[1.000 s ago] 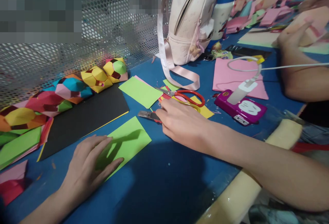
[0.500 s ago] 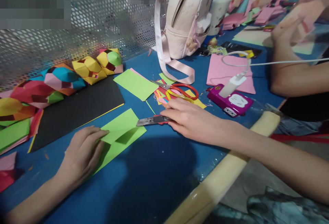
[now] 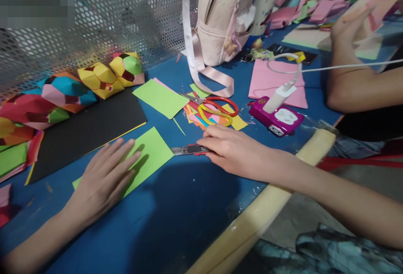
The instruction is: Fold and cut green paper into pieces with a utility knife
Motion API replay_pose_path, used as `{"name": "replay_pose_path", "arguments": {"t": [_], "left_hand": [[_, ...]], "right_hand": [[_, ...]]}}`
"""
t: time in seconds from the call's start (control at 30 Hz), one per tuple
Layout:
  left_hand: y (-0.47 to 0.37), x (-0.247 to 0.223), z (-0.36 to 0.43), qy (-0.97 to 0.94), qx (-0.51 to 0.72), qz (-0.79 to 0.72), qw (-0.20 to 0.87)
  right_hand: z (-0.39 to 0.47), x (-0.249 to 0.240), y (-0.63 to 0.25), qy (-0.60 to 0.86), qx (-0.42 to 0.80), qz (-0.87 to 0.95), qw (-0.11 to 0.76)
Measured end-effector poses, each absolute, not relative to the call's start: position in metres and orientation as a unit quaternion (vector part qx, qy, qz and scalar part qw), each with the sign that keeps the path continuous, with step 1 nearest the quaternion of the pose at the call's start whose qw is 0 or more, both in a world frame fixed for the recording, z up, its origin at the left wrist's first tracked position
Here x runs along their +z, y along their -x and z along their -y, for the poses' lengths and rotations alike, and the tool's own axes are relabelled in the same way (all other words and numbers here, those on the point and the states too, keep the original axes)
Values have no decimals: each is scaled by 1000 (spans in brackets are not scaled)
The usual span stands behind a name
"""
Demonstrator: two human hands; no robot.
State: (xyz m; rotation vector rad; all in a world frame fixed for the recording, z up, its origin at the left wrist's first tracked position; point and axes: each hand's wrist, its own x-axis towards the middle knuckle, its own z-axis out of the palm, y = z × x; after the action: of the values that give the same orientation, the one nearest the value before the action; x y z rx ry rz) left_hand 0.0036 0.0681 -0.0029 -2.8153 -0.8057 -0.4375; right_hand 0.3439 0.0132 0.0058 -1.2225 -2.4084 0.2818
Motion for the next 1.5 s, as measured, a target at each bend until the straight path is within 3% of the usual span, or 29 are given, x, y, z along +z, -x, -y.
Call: {"name": "replay_pose_path", "arguments": {"t": [0.4,1.5], "left_hand": [[-2,-13,-74,955,-117,272,-15],[1,-17,-75,964,-97,247,33]], "right_hand": [[-14,13,-344,443,163,858,201],[-10,14,-342,442,180,854,208]]}}
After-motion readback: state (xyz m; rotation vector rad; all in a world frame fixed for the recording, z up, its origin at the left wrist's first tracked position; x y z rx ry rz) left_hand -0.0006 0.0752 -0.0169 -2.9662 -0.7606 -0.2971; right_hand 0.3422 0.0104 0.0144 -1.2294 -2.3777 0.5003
